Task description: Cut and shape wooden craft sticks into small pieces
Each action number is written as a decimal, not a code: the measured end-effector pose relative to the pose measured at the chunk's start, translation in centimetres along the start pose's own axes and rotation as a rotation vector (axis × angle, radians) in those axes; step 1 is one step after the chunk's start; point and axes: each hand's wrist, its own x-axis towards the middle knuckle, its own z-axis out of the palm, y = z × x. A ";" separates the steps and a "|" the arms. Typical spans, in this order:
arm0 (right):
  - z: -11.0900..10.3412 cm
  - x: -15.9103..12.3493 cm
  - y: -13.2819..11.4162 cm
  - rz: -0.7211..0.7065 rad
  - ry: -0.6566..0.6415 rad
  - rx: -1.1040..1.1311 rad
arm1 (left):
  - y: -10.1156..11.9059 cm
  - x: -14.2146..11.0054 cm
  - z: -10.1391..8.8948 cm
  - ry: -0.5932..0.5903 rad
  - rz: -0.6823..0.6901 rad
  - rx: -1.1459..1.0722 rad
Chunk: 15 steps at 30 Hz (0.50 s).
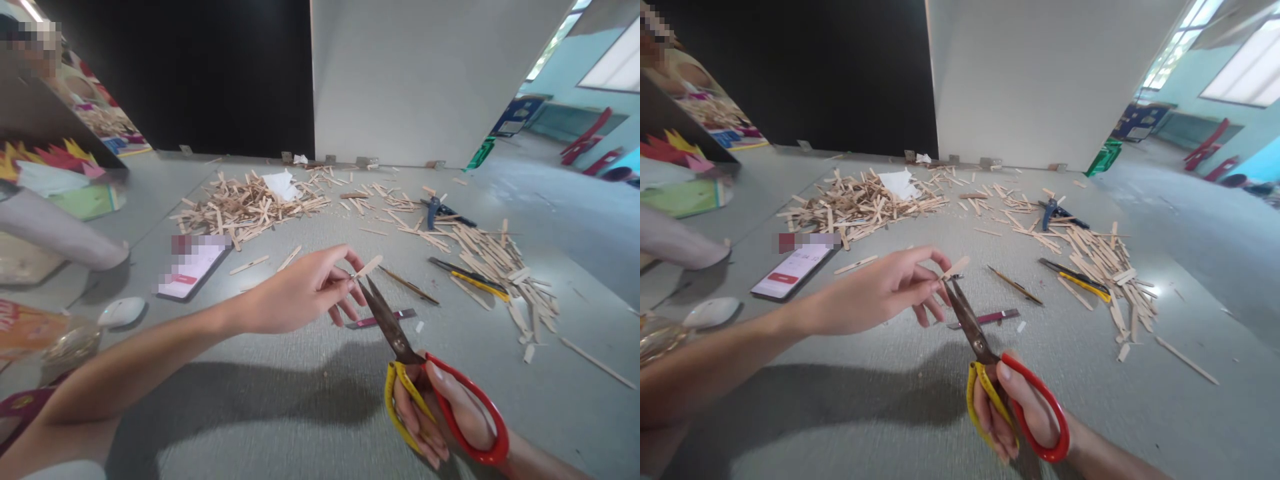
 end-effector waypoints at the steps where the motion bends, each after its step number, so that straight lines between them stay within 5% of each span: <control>1: 0.1 0.0 0.0 0.004 0.006 0.001 | 0.0 0.0 0.2 0.009 0.003 0.001; 15: 0.4 -0.3 -0.3 0.117 0.098 -0.079 | -0.6 -0.4 0.8 0.027 0.101 0.079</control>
